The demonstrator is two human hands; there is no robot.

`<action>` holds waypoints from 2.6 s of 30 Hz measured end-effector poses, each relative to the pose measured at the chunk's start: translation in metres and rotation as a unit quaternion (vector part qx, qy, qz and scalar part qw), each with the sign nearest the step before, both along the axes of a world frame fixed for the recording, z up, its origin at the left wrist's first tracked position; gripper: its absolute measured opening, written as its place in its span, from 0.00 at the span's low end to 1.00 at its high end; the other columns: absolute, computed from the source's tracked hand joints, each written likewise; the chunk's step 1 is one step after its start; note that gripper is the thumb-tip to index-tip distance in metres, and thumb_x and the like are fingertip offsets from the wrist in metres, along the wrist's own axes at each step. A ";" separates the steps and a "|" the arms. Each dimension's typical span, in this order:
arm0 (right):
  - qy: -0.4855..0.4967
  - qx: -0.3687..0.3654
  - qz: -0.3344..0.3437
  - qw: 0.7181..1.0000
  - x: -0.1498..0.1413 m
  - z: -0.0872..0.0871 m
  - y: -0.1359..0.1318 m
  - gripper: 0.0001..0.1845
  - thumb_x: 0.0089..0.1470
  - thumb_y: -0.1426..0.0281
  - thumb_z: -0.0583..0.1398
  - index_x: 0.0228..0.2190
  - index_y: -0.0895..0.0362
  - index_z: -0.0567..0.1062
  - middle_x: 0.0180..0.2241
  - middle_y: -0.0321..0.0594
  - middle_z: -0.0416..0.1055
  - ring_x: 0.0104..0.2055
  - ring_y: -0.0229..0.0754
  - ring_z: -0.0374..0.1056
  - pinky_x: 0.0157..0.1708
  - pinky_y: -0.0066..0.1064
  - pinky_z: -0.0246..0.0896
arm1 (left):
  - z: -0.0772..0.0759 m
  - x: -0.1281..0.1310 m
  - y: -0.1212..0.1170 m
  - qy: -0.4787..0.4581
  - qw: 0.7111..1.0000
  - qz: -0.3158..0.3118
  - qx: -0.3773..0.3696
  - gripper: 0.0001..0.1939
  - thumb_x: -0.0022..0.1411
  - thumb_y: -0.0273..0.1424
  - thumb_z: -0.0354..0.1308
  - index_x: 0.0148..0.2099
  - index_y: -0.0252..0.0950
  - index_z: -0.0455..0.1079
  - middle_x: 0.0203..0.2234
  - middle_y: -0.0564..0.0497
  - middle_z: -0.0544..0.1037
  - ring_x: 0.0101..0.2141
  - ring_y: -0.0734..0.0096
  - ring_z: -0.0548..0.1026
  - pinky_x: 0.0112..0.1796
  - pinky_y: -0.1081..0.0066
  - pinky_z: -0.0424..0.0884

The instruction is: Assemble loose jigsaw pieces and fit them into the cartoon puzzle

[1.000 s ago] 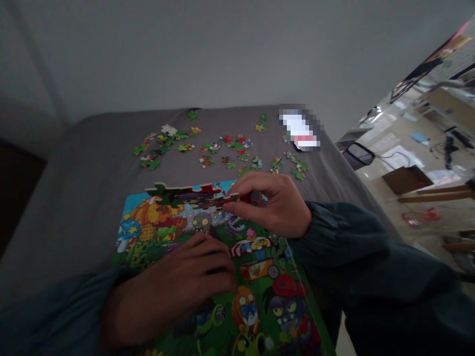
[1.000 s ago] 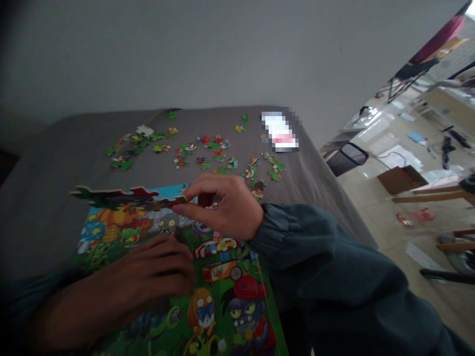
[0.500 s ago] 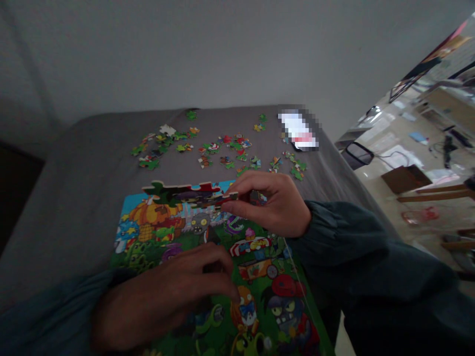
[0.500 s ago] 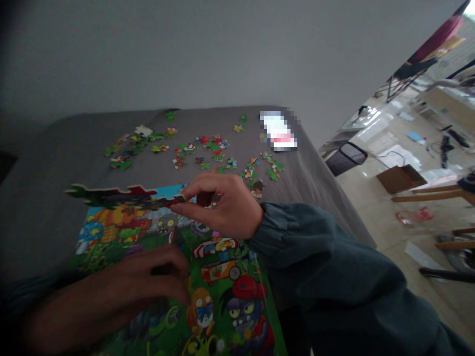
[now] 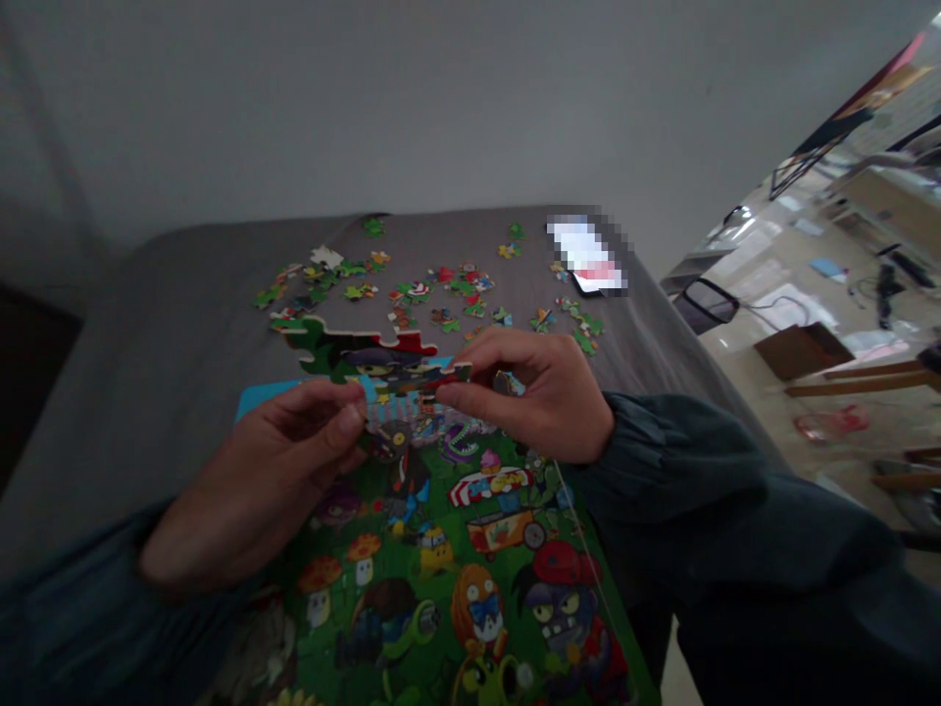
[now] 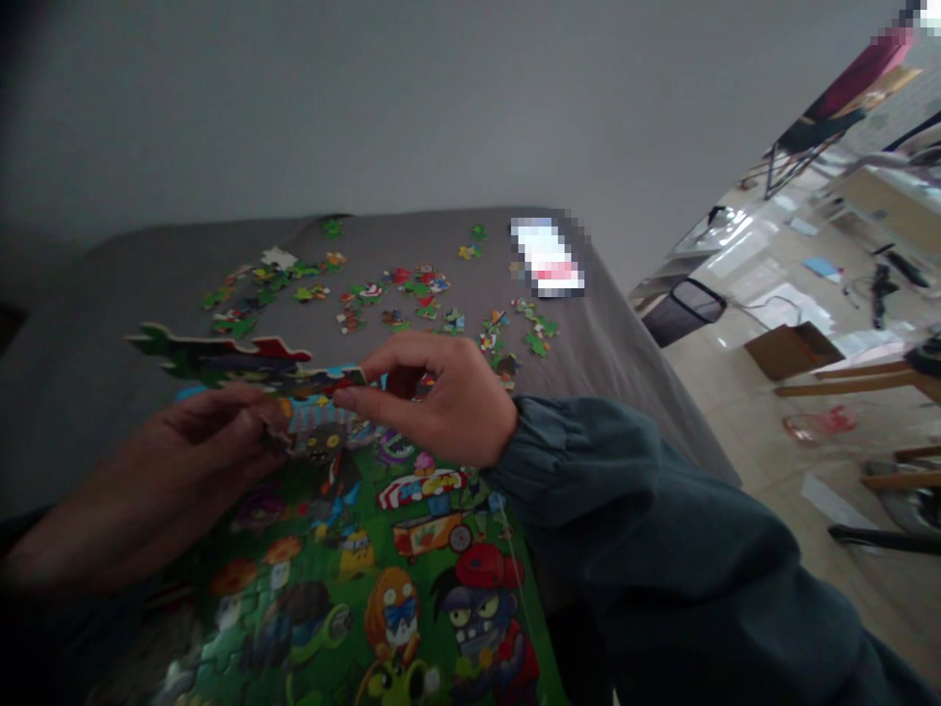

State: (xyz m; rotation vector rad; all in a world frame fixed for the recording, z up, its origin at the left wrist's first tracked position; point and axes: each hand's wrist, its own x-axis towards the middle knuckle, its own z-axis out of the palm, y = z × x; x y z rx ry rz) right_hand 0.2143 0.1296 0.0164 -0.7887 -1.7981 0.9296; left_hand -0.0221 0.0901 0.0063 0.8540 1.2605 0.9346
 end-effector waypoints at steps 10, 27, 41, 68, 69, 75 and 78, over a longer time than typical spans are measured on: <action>0.018 -0.052 0.003 0.998 -0.003 -0.001 -0.002 0.09 0.52 0.67 0.69 0.27 0.59 0.78 0.23 0.34 0.70 0.25 0.32 0.62 0.24 0.26 0.57 | -0.004 0.012 0.000 -0.083 0.994 0.062 -0.032 0.23 0.38 0.34 0.81 0.38 0.43 0.78 0.33 0.59 0.84 0.32 0.78 0.81 0.35 0.84 0.79; 0.014 -0.070 0.020 0.997 -0.007 -0.003 -0.004 0.12 0.51 0.68 0.69 0.22 0.59 0.74 0.21 0.32 0.67 0.23 0.30 0.60 0.22 0.24 0.55 | -0.007 0.018 -0.007 0.061 0.998 0.029 0.011 0.25 0.38 0.47 0.78 0.36 0.41 0.78 0.26 0.56 0.83 0.29 0.73 0.81 0.31 0.79 0.76; 0.000 -0.063 0.019 0.998 -0.007 -0.005 -0.005 0.11 0.52 0.67 0.69 0.24 0.59 0.76 0.24 0.34 0.70 0.24 0.31 0.62 0.24 0.25 0.57 | -0.005 0.015 -0.009 0.119 0.992 -0.012 0.032 0.23 0.43 0.50 0.74 0.36 0.42 0.77 0.25 0.55 0.82 0.26 0.67 0.80 0.23 0.75 0.73; 0.042 0.054 0.029 0.997 -0.010 -0.008 -0.012 0.04 0.55 0.72 0.68 0.32 0.59 0.79 0.30 0.39 0.78 0.30 0.33 0.72 0.29 0.26 0.67 | -0.002 0.014 -0.015 0.348 0.895 0.072 0.269 0.08 0.50 0.44 0.69 0.29 0.47 0.80 0.21 0.60 0.81 0.21 0.71 0.74 0.24 0.71 0.67; 0.043 0.053 0.028 0.997 -0.010 -0.008 -0.012 0.04 0.55 0.71 0.68 0.32 0.60 0.79 0.30 0.40 0.79 0.30 0.34 0.72 0.30 0.26 0.68 | -0.003 0.013 -0.015 0.358 0.889 0.072 0.277 0.09 0.52 0.45 0.69 0.30 0.47 0.80 0.21 0.60 0.80 0.22 0.71 0.74 0.25 0.70 0.67; 0.034 0.064 0.022 0.997 -0.011 -0.008 -0.014 0.03 0.56 0.71 0.67 0.33 0.59 0.79 0.31 0.39 0.79 0.32 0.34 0.73 0.32 0.28 0.69 | -0.010 0.012 -0.018 0.401 0.856 0.084 0.316 0.11 0.55 0.46 0.67 0.33 0.46 0.78 0.23 0.58 0.79 0.24 0.68 0.74 0.28 0.68 0.66; 0.036 0.074 0.020 0.996 -0.011 -0.008 -0.015 0.03 0.56 0.71 0.67 0.33 0.58 0.80 0.31 0.39 0.79 0.32 0.35 0.73 0.32 0.28 0.70 | -0.011 0.012 -0.020 0.407 0.850 0.078 0.326 0.09 0.57 0.46 0.65 0.35 0.49 0.79 0.25 0.58 0.80 0.26 0.66 0.75 0.30 0.66 0.67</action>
